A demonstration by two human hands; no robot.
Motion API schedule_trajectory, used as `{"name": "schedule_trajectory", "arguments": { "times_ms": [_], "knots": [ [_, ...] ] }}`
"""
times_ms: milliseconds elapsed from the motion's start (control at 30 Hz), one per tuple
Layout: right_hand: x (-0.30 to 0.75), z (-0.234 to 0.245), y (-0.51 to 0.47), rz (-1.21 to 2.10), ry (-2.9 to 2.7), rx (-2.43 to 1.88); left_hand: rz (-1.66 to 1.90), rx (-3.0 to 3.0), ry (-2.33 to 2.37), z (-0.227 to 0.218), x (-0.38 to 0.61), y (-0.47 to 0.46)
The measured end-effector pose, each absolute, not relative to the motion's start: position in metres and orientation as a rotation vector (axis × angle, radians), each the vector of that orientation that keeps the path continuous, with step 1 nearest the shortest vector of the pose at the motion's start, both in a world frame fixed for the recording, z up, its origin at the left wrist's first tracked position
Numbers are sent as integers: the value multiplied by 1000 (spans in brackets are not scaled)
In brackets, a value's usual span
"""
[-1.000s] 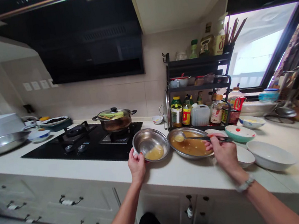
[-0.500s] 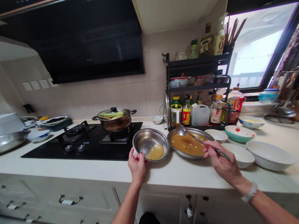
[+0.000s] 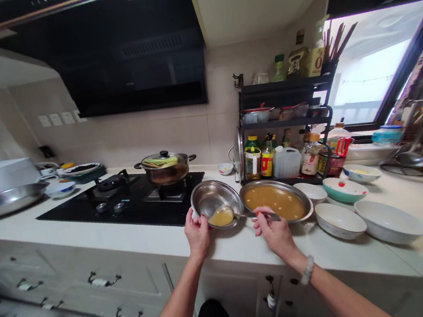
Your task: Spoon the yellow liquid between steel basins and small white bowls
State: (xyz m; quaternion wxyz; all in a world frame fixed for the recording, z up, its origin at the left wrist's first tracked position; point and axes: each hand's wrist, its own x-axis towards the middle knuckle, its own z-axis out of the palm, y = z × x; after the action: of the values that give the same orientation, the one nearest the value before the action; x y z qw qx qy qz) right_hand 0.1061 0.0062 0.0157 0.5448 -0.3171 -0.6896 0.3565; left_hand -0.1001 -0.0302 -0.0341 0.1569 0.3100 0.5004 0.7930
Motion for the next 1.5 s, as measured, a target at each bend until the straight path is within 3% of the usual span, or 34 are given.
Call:
{"name": "schedule_trajectory", "arguments": {
  "times_ms": [833, 1233, 1500],
  "knots": [
    [121, 41, 27, 1140, -1079, -721, 2260, 874, 1449, -34, -101, -30],
    [202, 47, 45, 548, -1445, -862, 2284, 846, 1455, -35, -101, -30],
    [210, 37, 29, 229, -1852, -589, 2284, 865, 1445, -36, -102, -30]
  ]
}}
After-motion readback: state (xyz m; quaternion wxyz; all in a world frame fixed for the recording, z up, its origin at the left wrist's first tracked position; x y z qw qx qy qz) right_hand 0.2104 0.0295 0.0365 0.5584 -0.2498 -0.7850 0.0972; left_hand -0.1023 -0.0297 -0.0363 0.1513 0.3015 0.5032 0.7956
